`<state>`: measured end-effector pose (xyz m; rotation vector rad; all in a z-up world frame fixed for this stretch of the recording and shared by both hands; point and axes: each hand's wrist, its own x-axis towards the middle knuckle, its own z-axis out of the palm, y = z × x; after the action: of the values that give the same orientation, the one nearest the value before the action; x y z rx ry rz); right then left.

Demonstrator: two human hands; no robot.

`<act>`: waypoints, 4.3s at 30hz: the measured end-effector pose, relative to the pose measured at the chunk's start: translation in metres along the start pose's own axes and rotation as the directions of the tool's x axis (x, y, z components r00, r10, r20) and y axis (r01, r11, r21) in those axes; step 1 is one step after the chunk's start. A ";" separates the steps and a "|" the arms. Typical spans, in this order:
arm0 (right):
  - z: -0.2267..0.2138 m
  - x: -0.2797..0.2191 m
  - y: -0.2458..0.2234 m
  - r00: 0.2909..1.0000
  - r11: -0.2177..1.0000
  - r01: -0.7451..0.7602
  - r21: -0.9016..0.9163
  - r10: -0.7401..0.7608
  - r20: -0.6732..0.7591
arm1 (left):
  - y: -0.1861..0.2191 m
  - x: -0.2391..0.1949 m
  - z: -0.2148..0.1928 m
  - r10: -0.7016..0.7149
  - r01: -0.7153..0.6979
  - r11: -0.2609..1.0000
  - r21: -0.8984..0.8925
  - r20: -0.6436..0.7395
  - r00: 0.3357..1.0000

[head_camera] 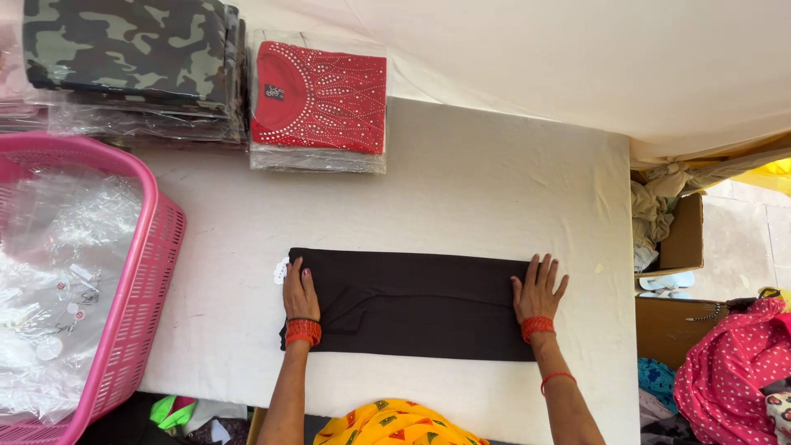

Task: The person folds a red t-shirt and a black t-shirt on a white table. They then place the folded red t-shirt into a clear plastic bag and set it aside. The black t-shirt is folded and left on the table.

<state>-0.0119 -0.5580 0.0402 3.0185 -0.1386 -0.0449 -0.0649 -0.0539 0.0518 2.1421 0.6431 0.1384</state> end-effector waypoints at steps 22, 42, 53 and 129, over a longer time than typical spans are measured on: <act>-0.041 -0.128 -0.294 0.346 0.281 0.920 0.272 -0.910 -0.228 | -0.001 0.003 0.002 0.174 -0.354 0.814 0.461 0.387 0.905; -0.070 -0.067 -0.330 0.793 0.639 0.599 0.483 -0.558 -0.244 | 0.095 0.052 0.000 0.524 -0.755 0.524 0.393 0.550 0.650; -0.046 -0.096 -0.342 0.574 0.474 0.817 0.330 -0.721 -0.387 | 0.106 0.054 0.002 0.648 -0.853 0.394 0.342 0.554 0.522; 0.005 -0.146 -0.080 0.946 0.880 0.314 0.356 -0.258 -0.198 | 0.013 0.007 0.048 0.490 -0.467 0.744 0.478 0.087 0.868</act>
<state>-0.1502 -0.4664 0.0287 3.3884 0.3609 0.2001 -0.0382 -0.0917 0.0314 2.7746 0.1253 0.3351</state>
